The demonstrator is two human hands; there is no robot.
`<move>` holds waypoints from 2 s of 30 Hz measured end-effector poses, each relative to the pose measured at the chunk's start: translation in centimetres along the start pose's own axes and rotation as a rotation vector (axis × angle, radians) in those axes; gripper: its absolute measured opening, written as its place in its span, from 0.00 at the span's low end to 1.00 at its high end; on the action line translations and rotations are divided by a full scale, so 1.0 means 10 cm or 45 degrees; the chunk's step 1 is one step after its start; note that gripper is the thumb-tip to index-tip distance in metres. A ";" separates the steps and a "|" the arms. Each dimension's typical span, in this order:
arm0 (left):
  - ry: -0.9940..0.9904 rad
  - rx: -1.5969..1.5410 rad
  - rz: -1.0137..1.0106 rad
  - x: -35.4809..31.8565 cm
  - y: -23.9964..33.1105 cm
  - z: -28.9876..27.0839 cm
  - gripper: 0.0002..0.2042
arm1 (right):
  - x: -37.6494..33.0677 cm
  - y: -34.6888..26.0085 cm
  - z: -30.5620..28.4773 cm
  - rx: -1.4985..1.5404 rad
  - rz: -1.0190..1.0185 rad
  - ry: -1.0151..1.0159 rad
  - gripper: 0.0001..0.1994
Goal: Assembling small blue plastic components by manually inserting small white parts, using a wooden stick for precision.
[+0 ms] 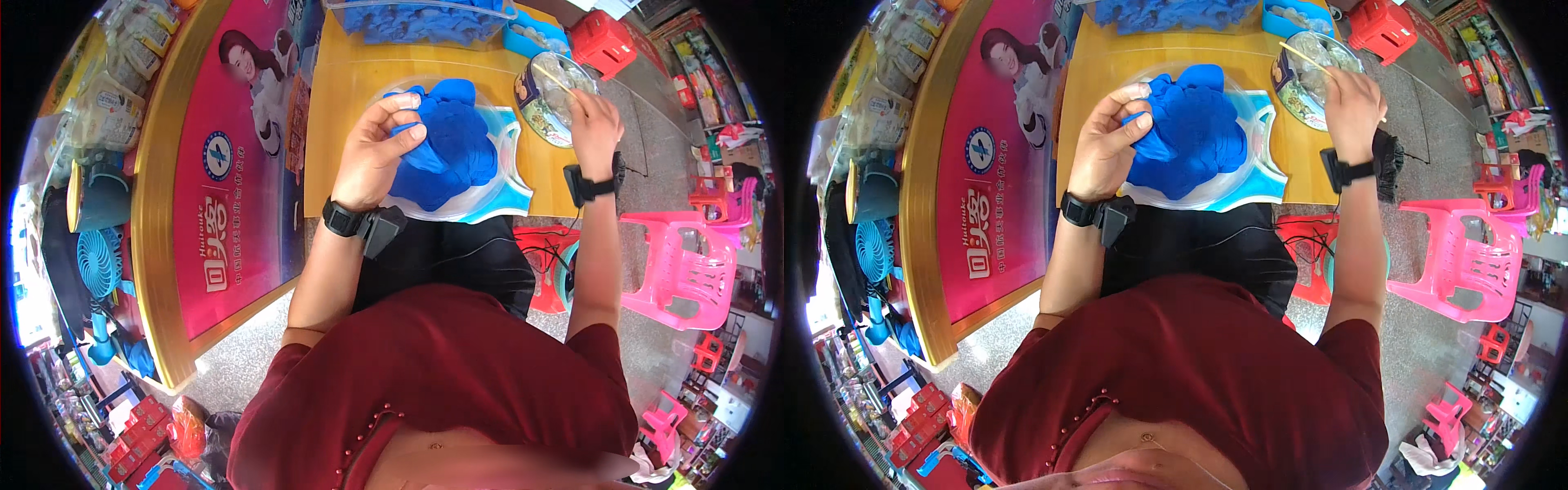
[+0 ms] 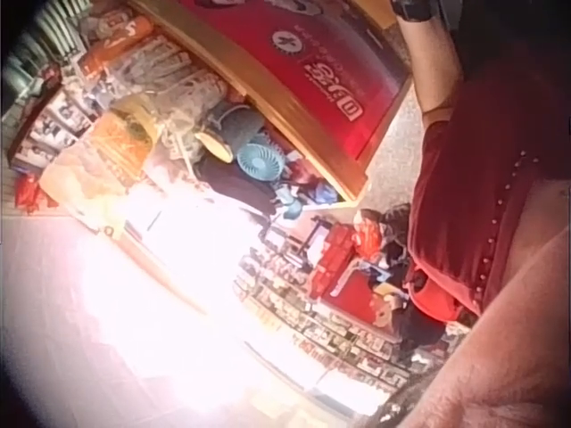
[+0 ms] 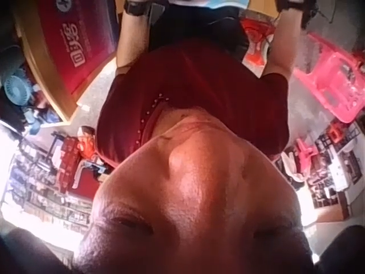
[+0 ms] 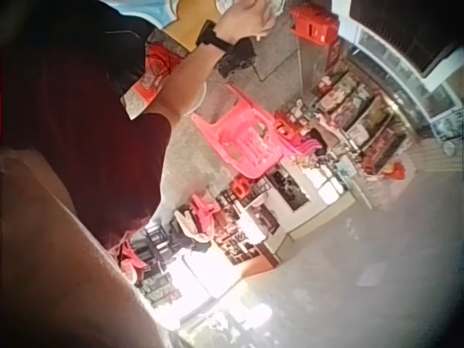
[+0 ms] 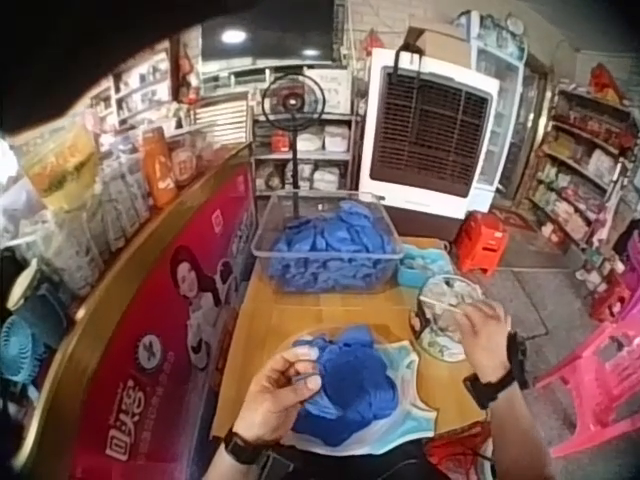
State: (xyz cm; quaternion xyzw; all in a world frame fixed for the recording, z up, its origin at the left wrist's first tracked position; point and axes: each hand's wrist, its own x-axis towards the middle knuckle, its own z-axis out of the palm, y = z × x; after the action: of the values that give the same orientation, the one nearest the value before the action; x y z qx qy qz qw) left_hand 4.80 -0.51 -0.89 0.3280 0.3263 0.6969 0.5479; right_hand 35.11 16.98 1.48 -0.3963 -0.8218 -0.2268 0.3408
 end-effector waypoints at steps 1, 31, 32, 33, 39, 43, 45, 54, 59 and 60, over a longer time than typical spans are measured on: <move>0.001 0.003 -0.002 0.02 0.01 0.00 0.17 | 0.04 -0.14 -0.13 0.003 0.002 -0.001 0.11; -0.158 0.143 0.121 -0.11 -0.03 0.26 0.13 | -0.21 -1.77 -0.68 1.995 1.061 -0.845 0.10; -0.014 0.254 0.258 -0.11 -0.08 0.30 0.14 | -0.19 -1.83 -0.70 1.965 1.126 -0.760 0.07; 0.128 0.362 0.393 -0.10 -0.11 0.34 0.17 | -0.20 -1.85 -0.66 1.966 1.123 -0.757 0.07; 0.268 0.760 0.529 -0.24 -0.13 0.47 0.18 | -0.24 -1.98 -0.57 1.809 1.005 -0.251 0.03; 0.219 0.456 0.412 -0.21 -0.18 0.43 0.16 | -0.25 -1.96 -0.58 1.927 1.151 -0.347 0.05; 0.218 0.324 0.415 -0.21 -0.18 0.43 0.15 | -0.25 -1.92 -0.57 2.014 1.339 -0.500 0.07; 0.461 0.588 0.404 -0.13 -0.09 0.33 0.05 | -0.33 -1.80 -0.89 1.568 0.802 -0.919 0.14; 0.467 0.759 0.518 -0.14 -0.10 0.31 0.05 | -0.40 -1.78 -0.81 1.475 0.793 -1.047 0.14; 0.458 0.887 0.596 -0.15 -0.11 0.32 0.05 | -0.40 -1.77 -0.78 1.474 0.794 -1.046 0.14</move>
State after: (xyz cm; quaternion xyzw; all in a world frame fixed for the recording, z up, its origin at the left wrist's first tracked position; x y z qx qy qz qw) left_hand 8.26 -1.45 -0.11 0.4313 0.5484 0.6966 0.1671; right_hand 25.58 -0.36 1.94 -0.4205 -0.7203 0.5102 0.2096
